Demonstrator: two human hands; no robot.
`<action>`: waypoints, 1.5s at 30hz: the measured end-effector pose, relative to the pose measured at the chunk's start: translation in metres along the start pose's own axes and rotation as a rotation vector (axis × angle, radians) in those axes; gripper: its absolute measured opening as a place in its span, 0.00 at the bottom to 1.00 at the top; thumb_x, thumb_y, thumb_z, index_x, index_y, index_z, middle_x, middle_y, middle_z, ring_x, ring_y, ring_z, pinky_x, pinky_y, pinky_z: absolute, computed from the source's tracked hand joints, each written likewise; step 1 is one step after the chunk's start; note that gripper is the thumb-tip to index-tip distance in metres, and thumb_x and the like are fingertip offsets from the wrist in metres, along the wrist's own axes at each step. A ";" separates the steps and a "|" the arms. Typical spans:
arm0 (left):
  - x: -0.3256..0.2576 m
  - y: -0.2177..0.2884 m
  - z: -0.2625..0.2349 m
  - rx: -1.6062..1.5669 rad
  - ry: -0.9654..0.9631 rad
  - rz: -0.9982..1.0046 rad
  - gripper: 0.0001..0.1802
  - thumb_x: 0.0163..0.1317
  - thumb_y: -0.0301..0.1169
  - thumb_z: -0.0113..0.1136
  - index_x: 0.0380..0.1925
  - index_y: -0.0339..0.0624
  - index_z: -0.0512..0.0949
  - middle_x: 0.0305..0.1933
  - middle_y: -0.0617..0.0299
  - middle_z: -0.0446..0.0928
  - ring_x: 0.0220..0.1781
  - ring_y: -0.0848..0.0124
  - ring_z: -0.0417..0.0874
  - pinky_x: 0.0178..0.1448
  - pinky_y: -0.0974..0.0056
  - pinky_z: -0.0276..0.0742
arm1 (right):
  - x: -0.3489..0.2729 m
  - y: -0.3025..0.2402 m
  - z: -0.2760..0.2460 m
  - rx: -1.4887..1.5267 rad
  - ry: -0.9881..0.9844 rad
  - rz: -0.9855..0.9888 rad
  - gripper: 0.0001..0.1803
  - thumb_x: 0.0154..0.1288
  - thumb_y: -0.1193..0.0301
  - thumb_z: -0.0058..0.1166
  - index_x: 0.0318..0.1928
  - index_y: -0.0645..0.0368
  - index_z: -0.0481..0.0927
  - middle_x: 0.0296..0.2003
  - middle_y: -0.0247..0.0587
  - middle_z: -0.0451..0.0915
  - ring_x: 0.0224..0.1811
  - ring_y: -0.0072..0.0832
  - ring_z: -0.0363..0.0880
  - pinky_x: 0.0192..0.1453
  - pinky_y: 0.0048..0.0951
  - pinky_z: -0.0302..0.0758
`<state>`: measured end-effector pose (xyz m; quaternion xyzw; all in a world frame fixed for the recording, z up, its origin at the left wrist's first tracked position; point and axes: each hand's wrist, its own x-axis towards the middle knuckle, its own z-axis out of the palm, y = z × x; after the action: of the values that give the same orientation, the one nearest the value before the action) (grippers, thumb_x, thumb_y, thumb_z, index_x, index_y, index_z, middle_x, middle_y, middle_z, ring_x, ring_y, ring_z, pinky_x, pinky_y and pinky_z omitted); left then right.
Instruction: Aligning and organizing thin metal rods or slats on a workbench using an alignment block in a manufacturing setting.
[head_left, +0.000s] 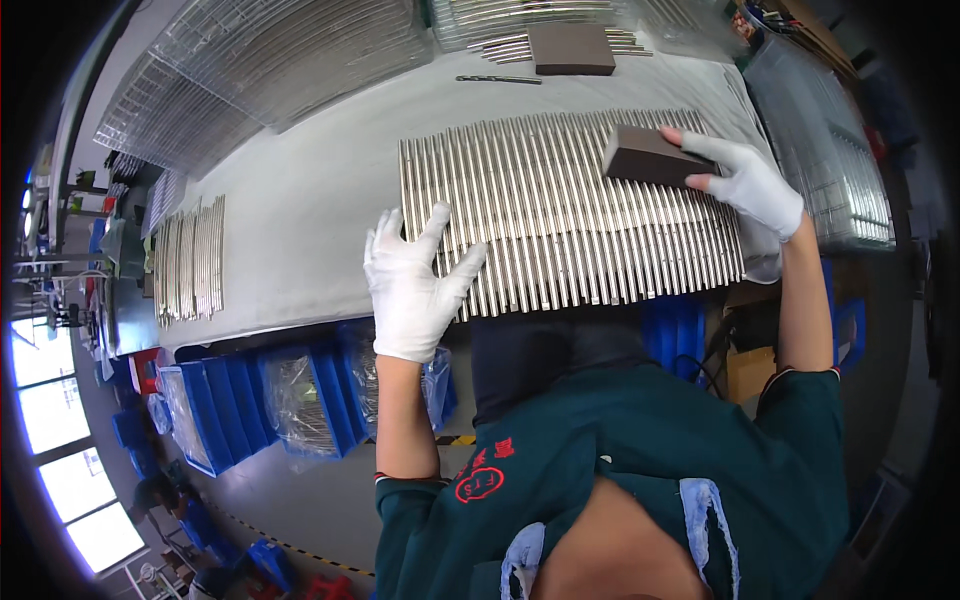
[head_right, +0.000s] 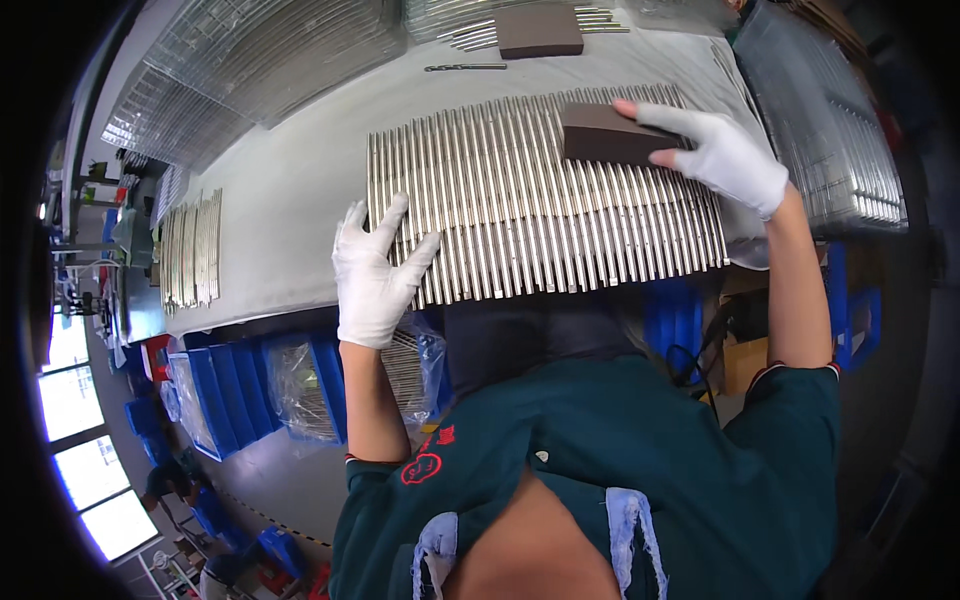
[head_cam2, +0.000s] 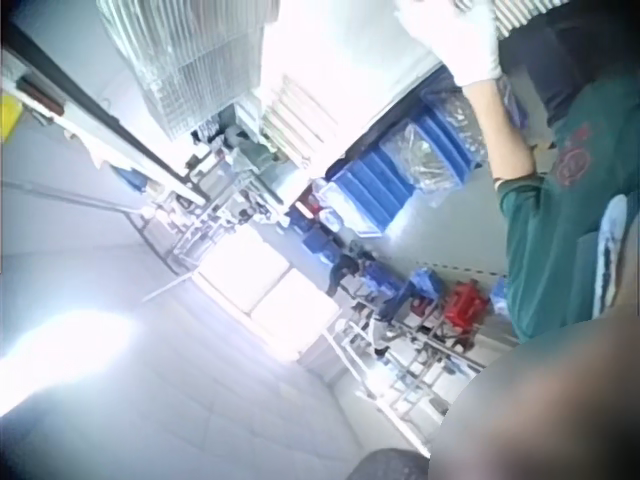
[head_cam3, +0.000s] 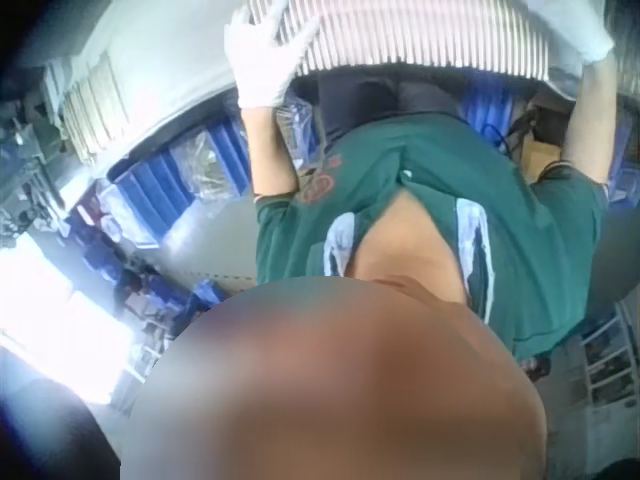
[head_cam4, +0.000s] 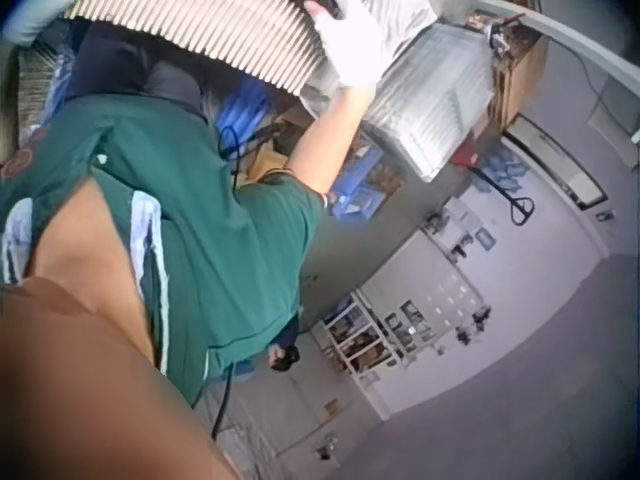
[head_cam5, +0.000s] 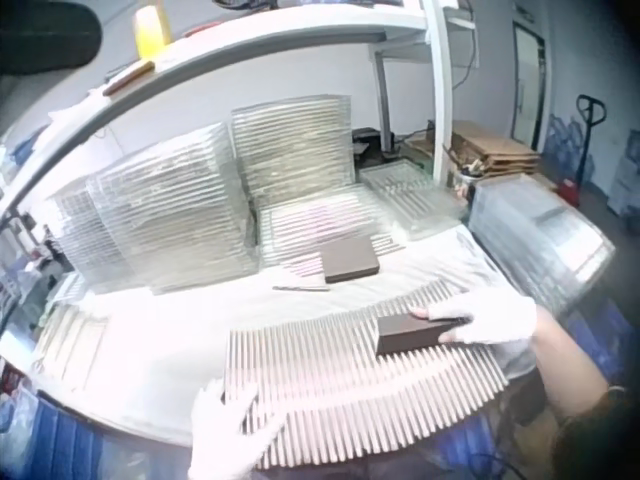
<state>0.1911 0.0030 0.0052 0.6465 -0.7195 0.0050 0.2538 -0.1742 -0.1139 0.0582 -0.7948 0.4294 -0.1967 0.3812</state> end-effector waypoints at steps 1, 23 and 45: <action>0.001 0.003 0.001 0.022 0.002 -0.041 0.32 0.52 0.52 0.71 0.53 0.44 0.82 0.54 0.27 0.73 0.60 0.35 0.73 0.65 0.42 0.67 | 0.012 -0.005 0.011 -0.124 0.006 -0.128 0.33 0.63 0.79 0.59 0.67 0.42 0.73 0.61 0.37 0.79 0.62 0.32 0.78 0.66 0.30 0.73; -0.001 0.003 -0.002 0.112 -0.016 -0.048 0.35 0.57 0.50 0.69 0.58 0.37 0.77 0.56 0.24 0.72 0.61 0.35 0.74 0.64 0.45 0.70 | 0.026 -0.019 0.017 -0.242 -0.032 -0.174 0.34 0.60 0.77 0.62 0.66 0.36 0.74 0.58 0.40 0.80 0.57 0.41 0.81 0.62 0.35 0.77; -0.001 0.004 0.000 0.116 -0.060 -0.088 0.35 0.57 0.48 0.69 0.60 0.41 0.75 0.61 0.31 0.70 0.64 0.40 0.72 0.67 0.46 0.68 | -0.029 0.016 -0.050 0.050 0.175 0.120 0.31 0.67 0.81 0.53 0.70 0.46 0.70 0.63 0.27 0.75 0.52 0.13 0.74 0.61 0.19 0.72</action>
<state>0.1871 0.0047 0.0058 0.6911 -0.6960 0.0161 0.1942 -0.2310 -0.1178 0.0780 -0.7377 0.5028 -0.2528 0.3728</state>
